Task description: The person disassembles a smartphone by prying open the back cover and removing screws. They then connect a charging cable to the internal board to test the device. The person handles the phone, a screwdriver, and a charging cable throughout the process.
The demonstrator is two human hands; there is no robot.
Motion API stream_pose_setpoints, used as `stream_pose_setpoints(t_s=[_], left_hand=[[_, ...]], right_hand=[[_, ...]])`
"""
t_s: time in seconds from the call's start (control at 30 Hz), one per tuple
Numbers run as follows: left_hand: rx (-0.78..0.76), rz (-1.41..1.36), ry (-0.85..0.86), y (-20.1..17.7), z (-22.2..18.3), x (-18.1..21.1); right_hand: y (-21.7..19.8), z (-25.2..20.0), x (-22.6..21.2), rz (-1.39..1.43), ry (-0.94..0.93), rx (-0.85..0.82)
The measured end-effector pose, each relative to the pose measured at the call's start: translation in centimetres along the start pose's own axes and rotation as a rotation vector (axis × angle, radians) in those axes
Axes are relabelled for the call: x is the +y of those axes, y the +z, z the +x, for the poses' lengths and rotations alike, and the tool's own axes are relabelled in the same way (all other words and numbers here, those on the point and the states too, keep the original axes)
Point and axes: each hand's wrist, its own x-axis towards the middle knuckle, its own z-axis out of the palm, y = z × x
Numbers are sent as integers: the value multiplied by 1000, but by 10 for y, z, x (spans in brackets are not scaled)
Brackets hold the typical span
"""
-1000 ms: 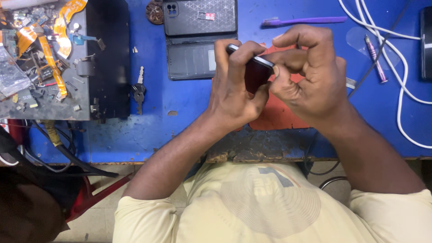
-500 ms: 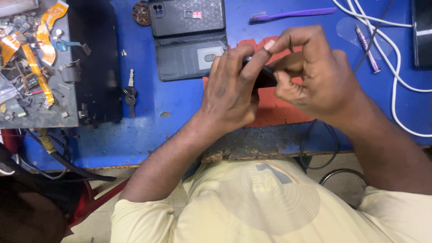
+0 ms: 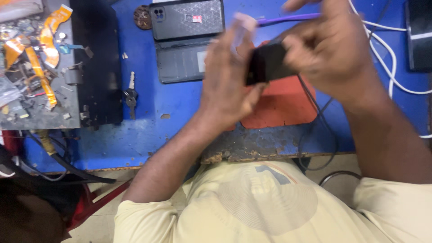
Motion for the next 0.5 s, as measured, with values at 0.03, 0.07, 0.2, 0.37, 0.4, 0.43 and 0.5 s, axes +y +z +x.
stream_pose_setpoints(t_s=[0.03,0.07,0.2,0.37,0.4,0.43,0.5], left_hand=[[77,24,-34,-4,0,1],[164,54,-57,-10,3,-1],[164,-1110,-669,-10,9,-3],[325,-1554,-807,5,-4,-17],[338,-1539,-808,7,-5,-20],[337,-1533,-800,7,-8,-22],[327,-1526,-779,10,-10,-24]], right_hand=[[-2,-4,7,95,-70,136],[0,-7,15,190,-161,274],[30,-28,52,134,-424,397],[59,-56,72,12,-436,242],[63,-57,72,2,-437,244],[65,-58,73,-7,-438,247],[64,-60,77,3,-373,239]])
